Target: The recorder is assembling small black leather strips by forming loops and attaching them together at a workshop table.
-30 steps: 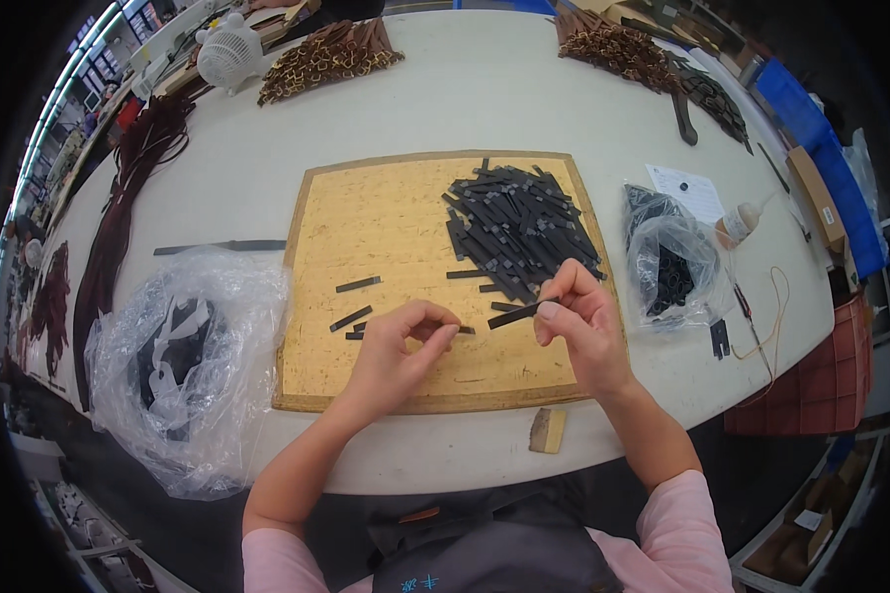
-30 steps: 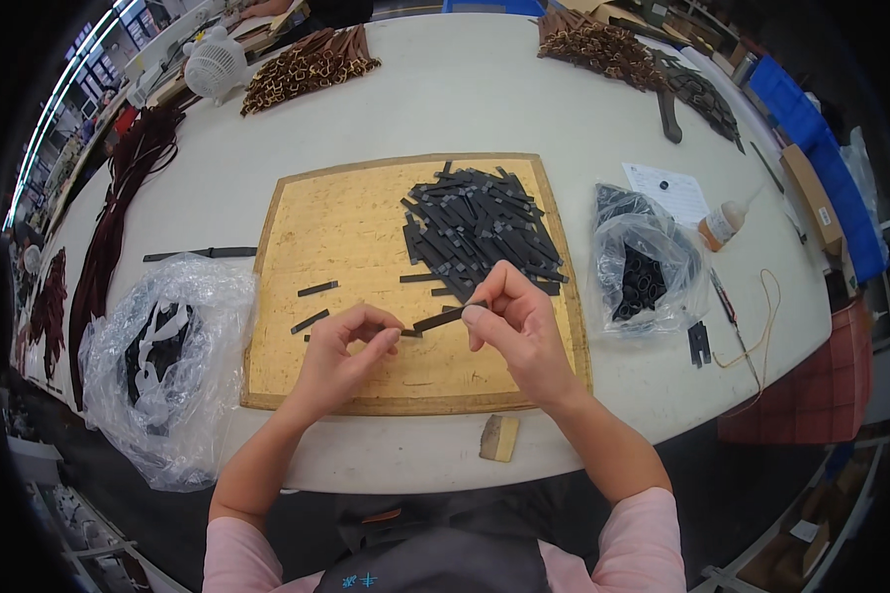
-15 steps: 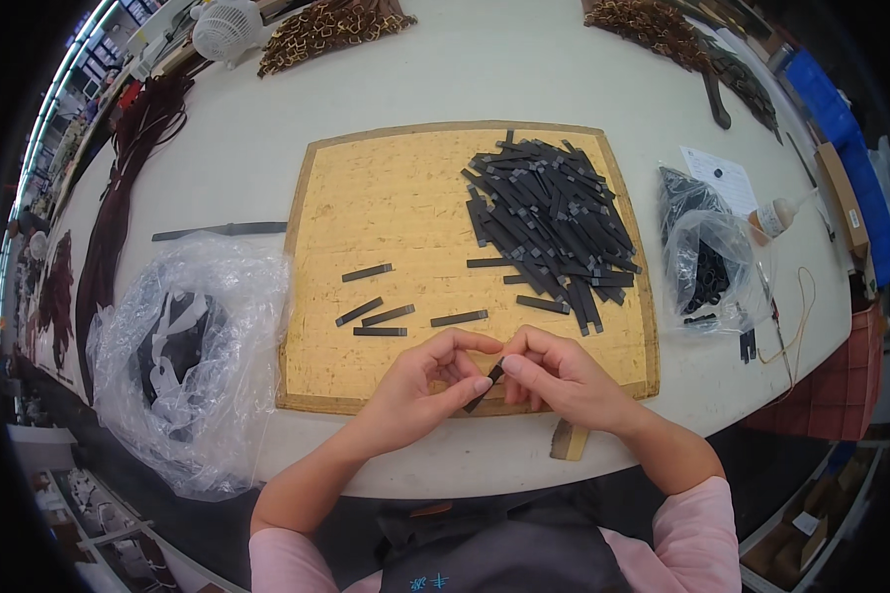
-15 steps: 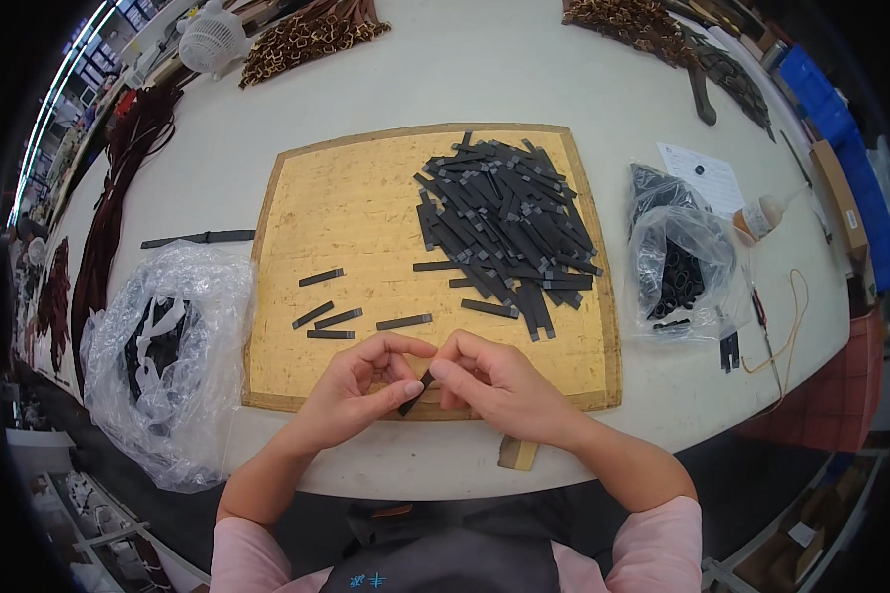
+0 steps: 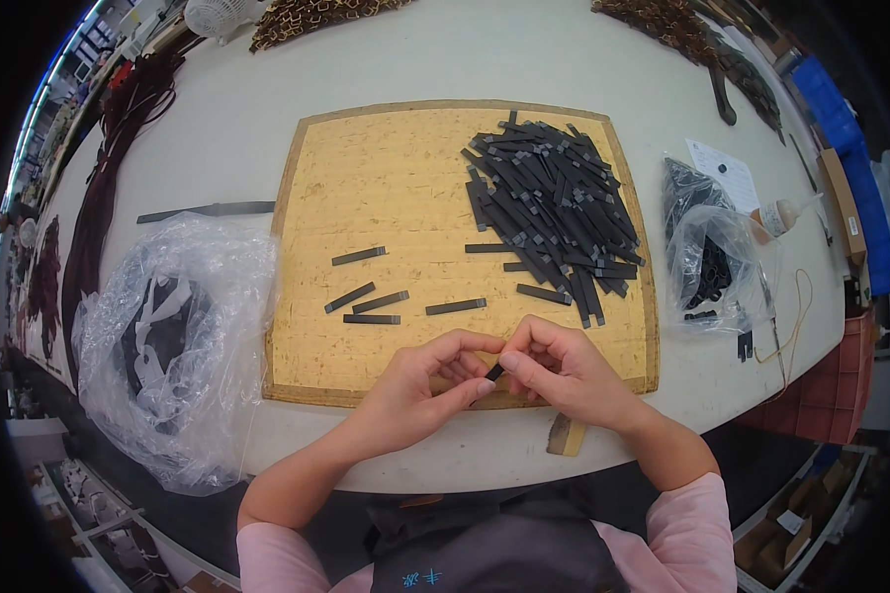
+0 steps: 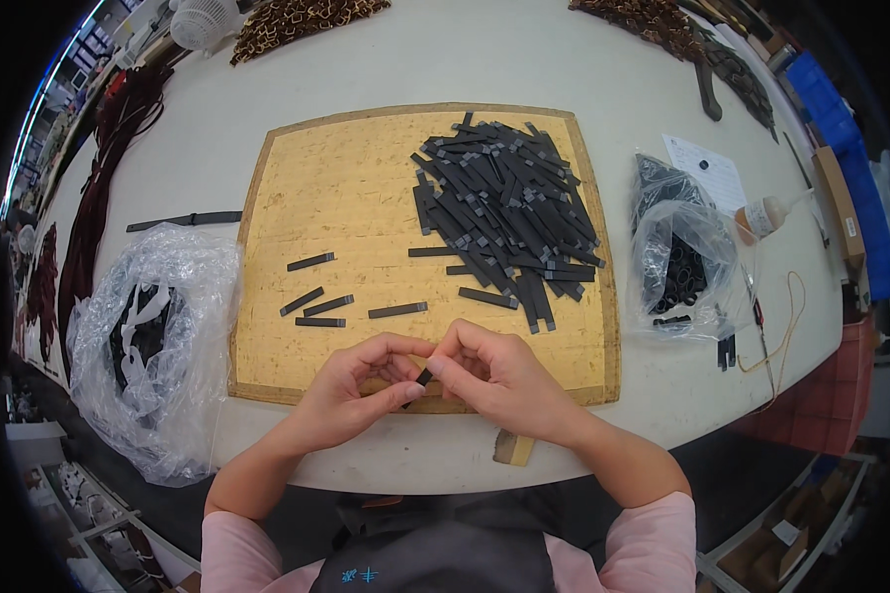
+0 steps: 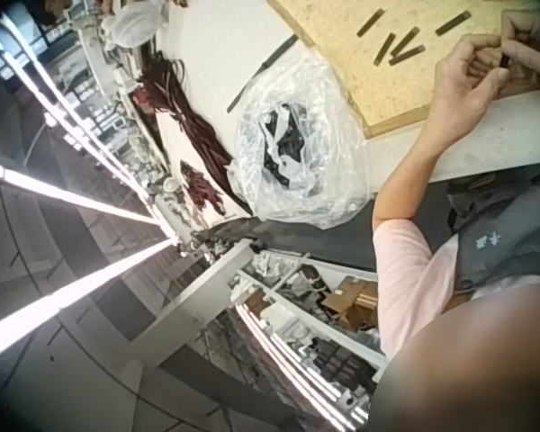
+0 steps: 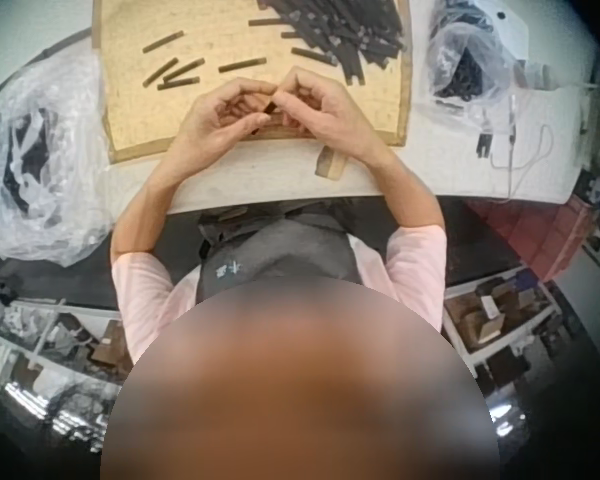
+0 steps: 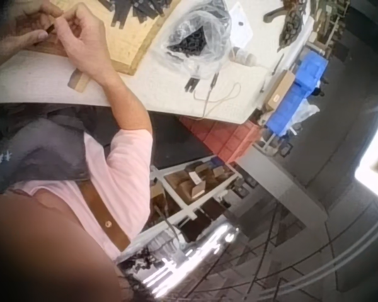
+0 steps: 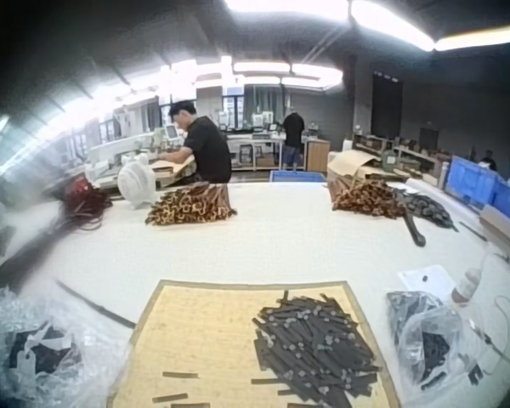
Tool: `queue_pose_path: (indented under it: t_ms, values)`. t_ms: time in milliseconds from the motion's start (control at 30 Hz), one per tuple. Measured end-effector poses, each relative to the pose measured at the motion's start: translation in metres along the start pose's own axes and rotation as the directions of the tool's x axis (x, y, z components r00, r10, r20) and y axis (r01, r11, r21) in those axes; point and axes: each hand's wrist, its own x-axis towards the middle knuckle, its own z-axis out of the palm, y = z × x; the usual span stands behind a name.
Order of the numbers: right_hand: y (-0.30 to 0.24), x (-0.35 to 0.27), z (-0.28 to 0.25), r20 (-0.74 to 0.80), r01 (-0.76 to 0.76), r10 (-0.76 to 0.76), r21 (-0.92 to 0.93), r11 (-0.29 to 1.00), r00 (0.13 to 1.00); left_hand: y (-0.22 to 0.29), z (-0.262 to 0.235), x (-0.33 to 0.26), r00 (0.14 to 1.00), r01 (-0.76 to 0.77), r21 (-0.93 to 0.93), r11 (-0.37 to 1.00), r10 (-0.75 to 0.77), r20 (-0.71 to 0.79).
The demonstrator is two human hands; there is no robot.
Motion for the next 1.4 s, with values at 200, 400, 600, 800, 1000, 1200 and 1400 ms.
queue_pose_path:
  t_ms: [200, 400, 600, 800, 1000, 1200, 1400]
  values:
    - [-0.012, 0.000, 0.002, -0.045, -0.007, 0.019, 0.259, 0.966, 0.999, -0.004, -0.008, 0.003, 0.991, -0.135, -0.133, 0.982, 0.134, -0.017]
    - [-0.011, -0.001, -0.010, 0.125, -0.135, 0.100, 0.310, 0.941, 0.987, 0.001, -0.010, 0.003, 0.927, -0.372, 0.091, 0.924, 0.374, -0.017]
    - [-0.011, -0.003, -0.008, 0.008, -0.081, 0.082, 0.258, 0.963, 0.997, 0.000, -0.002, 0.004, 0.975, -0.191, 0.132, 0.973, 0.204, -0.093]
    - [-0.008, -0.001, -0.007, 0.069, -0.082, 0.061, 0.357, 0.930, 0.996, -0.007, 0.000, 0.002, 0.821, -0.401, 0.684, 0.609, 0.570, -0.026]
    - [-0.005, -0.003, -0.006, -0.097, 0.068, -0.052, 0.159, 0.985, 0.994, 0.002, 0.002, 0.005, 0.870, -0.359, 0.506, 0.784, 0.477, -0.123]
    - [-0.016, -0.003, -0.005, -0.066, 0.019, -0.009, 0.153, 0.988, 0.998, -0.007, 0.000, 0.003, 0.984, -0.063, -0.031, 0.998, 0.057, -0.167]
    - [-0.008, -0.004, -0.008, 0.034, -0.069, 0.066, 0.111, 0.991, 0.997, 0.001, -0.008, -0.001, 0.987, -0.132, 0.067, 0.989, 0.138, -0.081]
